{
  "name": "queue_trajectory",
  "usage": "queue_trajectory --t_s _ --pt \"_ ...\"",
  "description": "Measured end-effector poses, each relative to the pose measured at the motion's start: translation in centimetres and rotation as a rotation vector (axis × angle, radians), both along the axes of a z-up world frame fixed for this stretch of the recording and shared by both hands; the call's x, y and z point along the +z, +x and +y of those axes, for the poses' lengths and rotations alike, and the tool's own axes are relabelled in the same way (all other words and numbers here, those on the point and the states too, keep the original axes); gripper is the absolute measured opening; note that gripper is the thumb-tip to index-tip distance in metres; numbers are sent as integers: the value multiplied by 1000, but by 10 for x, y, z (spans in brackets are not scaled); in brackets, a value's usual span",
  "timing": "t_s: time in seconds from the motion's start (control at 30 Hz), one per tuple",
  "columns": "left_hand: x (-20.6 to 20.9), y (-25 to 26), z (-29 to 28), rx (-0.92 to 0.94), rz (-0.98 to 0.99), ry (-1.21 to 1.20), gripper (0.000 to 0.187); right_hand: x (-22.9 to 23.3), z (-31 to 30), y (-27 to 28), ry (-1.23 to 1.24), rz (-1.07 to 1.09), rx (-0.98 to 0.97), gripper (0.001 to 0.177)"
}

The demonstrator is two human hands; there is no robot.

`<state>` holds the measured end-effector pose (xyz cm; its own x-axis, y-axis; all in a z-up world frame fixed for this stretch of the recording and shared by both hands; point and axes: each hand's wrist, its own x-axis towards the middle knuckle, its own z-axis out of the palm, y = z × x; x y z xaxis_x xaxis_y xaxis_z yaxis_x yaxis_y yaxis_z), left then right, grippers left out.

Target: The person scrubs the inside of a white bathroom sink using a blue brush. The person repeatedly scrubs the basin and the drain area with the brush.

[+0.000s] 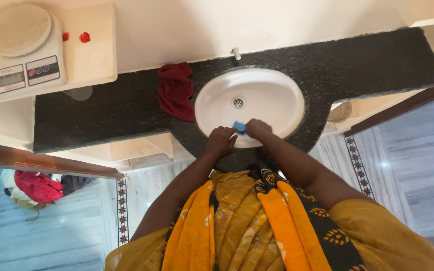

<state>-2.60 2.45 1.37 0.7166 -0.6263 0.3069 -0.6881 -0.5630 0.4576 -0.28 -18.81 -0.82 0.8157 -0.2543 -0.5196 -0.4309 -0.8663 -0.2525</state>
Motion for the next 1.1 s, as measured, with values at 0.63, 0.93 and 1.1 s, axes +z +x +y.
queue_trajectory --t_s 0.63,0.93,1.1 --pt "-9 22 -15 -38 56 162 19 -57 -51 89 76 -79 -513 42" --pt "-15 28 -19 2 124 197 23 -81 -16 117 240 -148 -286 38" --pt "-16 31 -20 42 152 221 24 -86 -16 104 291 -292 -349 41"
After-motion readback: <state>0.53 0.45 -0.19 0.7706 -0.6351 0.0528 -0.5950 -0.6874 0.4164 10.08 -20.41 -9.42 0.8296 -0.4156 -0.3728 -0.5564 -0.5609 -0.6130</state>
